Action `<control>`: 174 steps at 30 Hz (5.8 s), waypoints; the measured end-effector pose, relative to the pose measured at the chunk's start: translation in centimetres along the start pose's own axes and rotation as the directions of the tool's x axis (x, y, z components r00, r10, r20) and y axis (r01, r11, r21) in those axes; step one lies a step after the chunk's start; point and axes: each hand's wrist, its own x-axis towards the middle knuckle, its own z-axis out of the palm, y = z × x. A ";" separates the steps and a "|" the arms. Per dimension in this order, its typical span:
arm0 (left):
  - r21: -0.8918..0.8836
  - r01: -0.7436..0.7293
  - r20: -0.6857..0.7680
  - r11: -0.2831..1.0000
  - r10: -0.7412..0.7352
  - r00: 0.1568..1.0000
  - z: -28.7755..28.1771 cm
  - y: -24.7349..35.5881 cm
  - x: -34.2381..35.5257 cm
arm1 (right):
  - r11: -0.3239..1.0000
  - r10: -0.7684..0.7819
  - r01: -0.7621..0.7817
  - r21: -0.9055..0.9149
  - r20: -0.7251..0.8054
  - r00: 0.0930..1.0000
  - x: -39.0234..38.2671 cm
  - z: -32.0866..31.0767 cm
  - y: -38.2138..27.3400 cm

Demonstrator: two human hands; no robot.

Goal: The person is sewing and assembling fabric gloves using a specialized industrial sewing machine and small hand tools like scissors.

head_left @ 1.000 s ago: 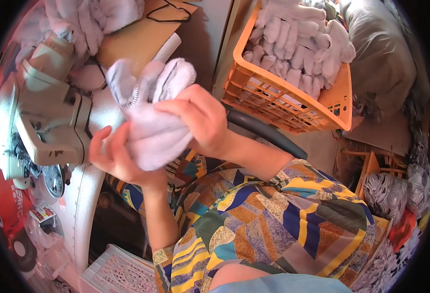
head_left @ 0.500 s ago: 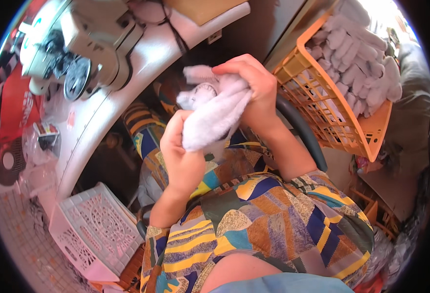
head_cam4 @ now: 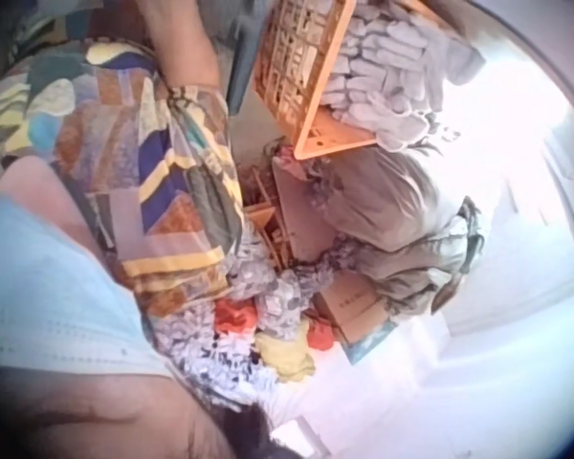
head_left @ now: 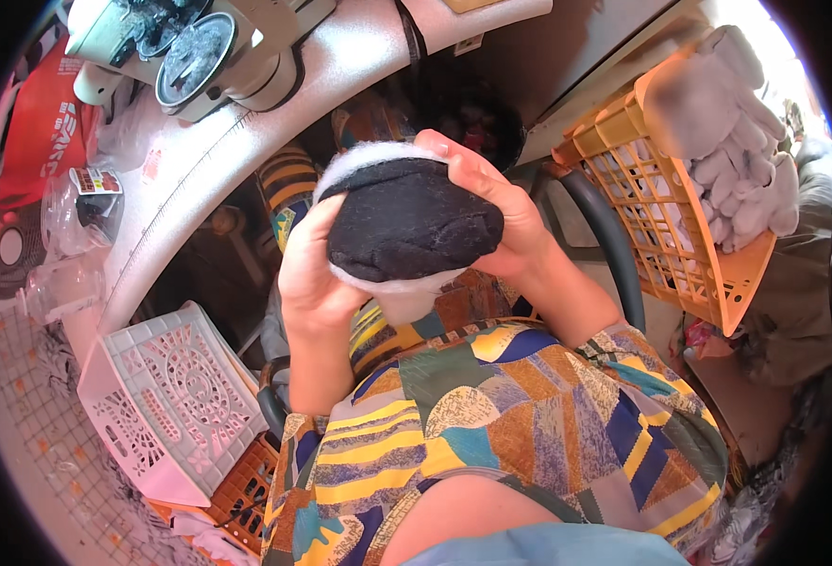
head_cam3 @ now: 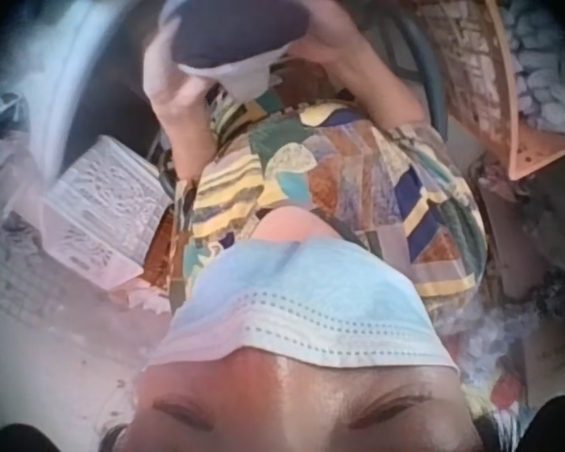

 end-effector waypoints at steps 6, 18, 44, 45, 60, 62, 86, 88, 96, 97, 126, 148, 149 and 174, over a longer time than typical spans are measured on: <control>0.963 -0.268 0.198 0.032 0.591 0.782 0.9 0.5 -1.5 | 0.672 -0.168 -0.003 -0.741 -0.156 0.973 -0.2 2.1 -1.8; 0.246 0.048 0.899 -0.968 0.247 0.362 1.4 -0.3 2.4 | -0.651 -0.295 0.412 -0.637 0.713 0.637 3.9 1.9 -0.1; 0.788 -0.139 0.490 -0.600 0.474 0.732 -1.1 1.8 2.5 | 0.889 0.125 -0.143 -0.436 -0.070 0.990 1.9 1.9 0.7; 0.845 -0.167 0.434 -0.509 0.467 0.771 -1.5 2.1 2.5 | 0.903 0.142 -0.162 -0.397 -0.079 0.987 1.9 1.9 0.8; 0.400 0.028 0.768 -0.916 0.351 0.536 1.1 -4.7 0.2 | -0.757 -0.516 -0.058 -0.651 0.542 0.663 2.7 2.6 -0.8; 0.387 0.126 0.735 -0.913 0.388 0.557 1.5 -3.4 0.2 | -0.848 -0.331 0.073 -0.524 0.632 0.701 2.6 2.9 -1.1; 0.760 -0.134 0.574 -0.636 0.560 0.598 -2.0 -0.1 1.5 | 0.679 -0.086 -0.017 -0.734 -0.103 0.991 1.4 0.5 1.5; 0.822 -0.178 0.515 -0.542 0.572 0.639 -2.5 0.1 1.5 | 0.807 0.050 -0.109 -0.580 -0.117 0.992 1.3 0.5 1.7; 0.759 -0.011 0.459 -0.651 0.523 0.719 -2.3 1.2 1.0 | 0.859 0.163 -0.137 -0.493 0.009 0.987 1.7 0.7 1.5; 0.731 0.029 0.465 -0.682 0.528 0.711 -1.9 1.0 0.7 | 0.848 0.168 -0.131 -0.514 0.026 0.985 1.8 0.7 1.4; 0.424 0.126 0.808 -0.897 0.438 0.395 -3.0 -4.0 -0.8 | -0.814 -0.090 0.277 -0.510 0.583 0.808 3.0 2.1 0.7; 0.905 -0.119 0.386 -0.409 0.670 0.635 -3.7 0.7 0.9 | 0.743 0.067 -0.057 -0.667 -0.010 0.998 2.2 0.1 2.3; 0.935 -0.166 0.339 -0.312 0.658 0.672 -3.9 0.6 1.0 | 0.764 0.137 -0.137 -0.630 -0.049 0.989 2.0 0.0 2.3; 0.382 -0.017 0.787 -0.924 0.316 0.530 -1.6 -5.6 0.6 | -0.409 -0.609 -0.026 -0.912 0.252 0.752 2.8 -2.5 1.4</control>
